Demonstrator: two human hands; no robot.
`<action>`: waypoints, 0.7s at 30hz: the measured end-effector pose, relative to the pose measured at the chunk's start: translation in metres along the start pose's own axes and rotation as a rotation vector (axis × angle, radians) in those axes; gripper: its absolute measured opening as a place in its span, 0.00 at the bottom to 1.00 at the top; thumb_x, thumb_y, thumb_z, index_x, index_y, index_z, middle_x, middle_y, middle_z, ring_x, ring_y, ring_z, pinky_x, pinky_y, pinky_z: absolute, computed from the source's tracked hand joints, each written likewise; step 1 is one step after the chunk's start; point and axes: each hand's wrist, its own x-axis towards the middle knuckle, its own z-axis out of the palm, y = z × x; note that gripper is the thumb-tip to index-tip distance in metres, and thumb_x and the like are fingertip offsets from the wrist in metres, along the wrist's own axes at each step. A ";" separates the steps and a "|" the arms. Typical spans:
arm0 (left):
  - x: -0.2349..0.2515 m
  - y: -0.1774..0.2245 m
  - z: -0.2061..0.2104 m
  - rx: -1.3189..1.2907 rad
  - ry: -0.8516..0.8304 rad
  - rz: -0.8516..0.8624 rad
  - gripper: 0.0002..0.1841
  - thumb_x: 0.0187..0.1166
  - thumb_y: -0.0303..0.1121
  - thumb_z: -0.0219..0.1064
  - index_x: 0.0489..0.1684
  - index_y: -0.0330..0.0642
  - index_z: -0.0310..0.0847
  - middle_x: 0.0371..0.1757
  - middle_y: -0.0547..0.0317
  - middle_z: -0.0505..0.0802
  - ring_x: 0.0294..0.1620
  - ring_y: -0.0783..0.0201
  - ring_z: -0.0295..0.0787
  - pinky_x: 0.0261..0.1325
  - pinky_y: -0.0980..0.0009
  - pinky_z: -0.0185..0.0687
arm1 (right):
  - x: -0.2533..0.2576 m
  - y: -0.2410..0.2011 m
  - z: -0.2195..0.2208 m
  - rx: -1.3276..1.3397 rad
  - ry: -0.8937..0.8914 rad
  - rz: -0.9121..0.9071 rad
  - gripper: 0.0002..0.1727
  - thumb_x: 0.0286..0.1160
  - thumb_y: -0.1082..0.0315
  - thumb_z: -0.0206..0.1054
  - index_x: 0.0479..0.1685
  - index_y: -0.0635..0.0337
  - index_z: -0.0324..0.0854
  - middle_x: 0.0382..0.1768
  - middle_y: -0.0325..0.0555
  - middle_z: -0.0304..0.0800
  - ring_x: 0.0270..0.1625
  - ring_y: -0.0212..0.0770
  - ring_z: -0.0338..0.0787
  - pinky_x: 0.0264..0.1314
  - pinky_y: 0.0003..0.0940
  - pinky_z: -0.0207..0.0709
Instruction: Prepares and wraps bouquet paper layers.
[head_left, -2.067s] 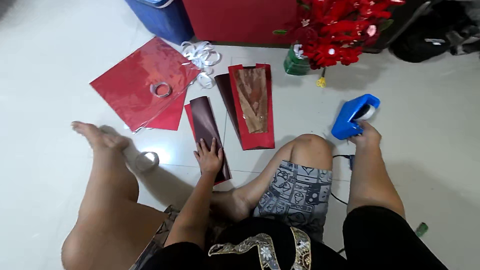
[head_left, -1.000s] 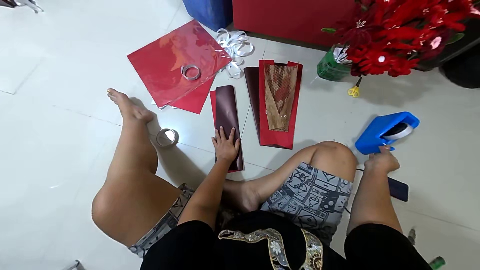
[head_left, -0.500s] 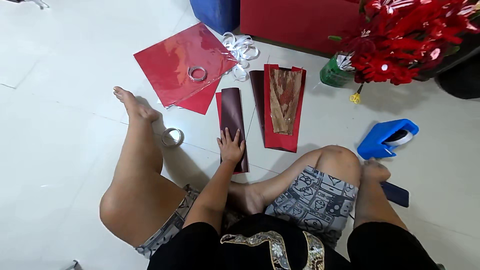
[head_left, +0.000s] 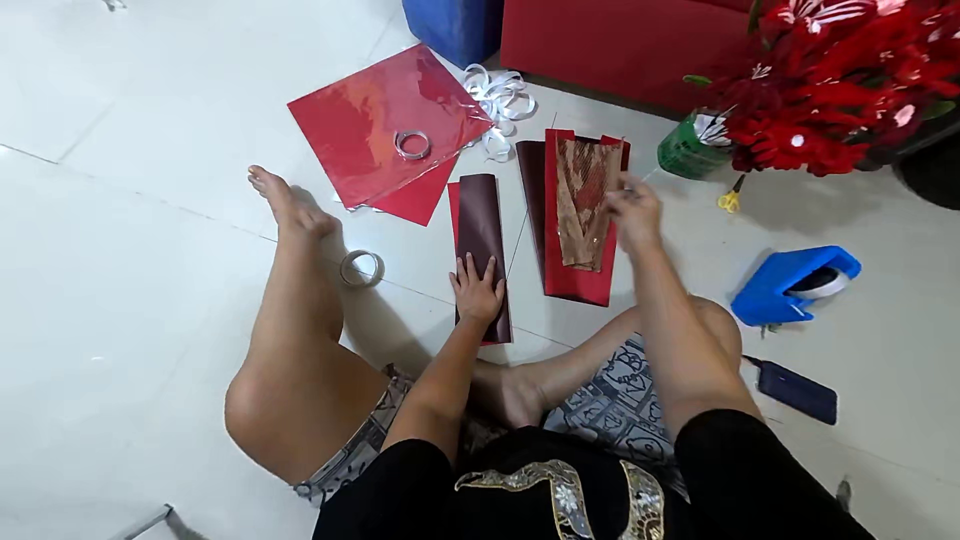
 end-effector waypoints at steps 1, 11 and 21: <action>0.000 -0.001 0.001 -0.009 0.011 -0.003 0.35 0.85 0.64 0.42 0.93 0.68 0.58 0.96 0.40 0.51 0.96 0.34 0.40 0.90 0.32 0.34 | -0.003 0.001 0.032 0.000 -0.097 0.049 0.23 0.83 0.75 0.63 0.77 0.67 0.72 0.58 0.54 0.87 0.47 0.39 0.89 0.54 0.38 0.86; -0.003 -0.001 -0.004 -0.045 0.021 -0.001 0.41 0.84 0.64 0.44 0.93 0.49 0.60 0.95 0.42 0.56 0.96 0.37 0.43 0.91 0.33 0.36 | -0.030 0.050 0.215 -0.121 -0.482 0.308 0.10 0.80 0.71 0.70 0.52 0.68 0.86 0.52 0.56 0.89 0.51 0.46 0.86 0.55 0.46 0.80; -0.002 0.000 -0.006 -0.045 -0.015 -0.005 0.39 0.84 0.63 0.42 0.92 0.52 0.61 0.96 0.42 0.55 0.96 0.37 0.42 0.90 0.32 0.34 | -0.031 0.059 0.249 -0.179 -0.537 0.316 0.13 0.80 0.72 0.69 0.59 0.65 0.86 0.54 0.56 0.92 0.56 0.47 0.90 0.62 0.48 0.82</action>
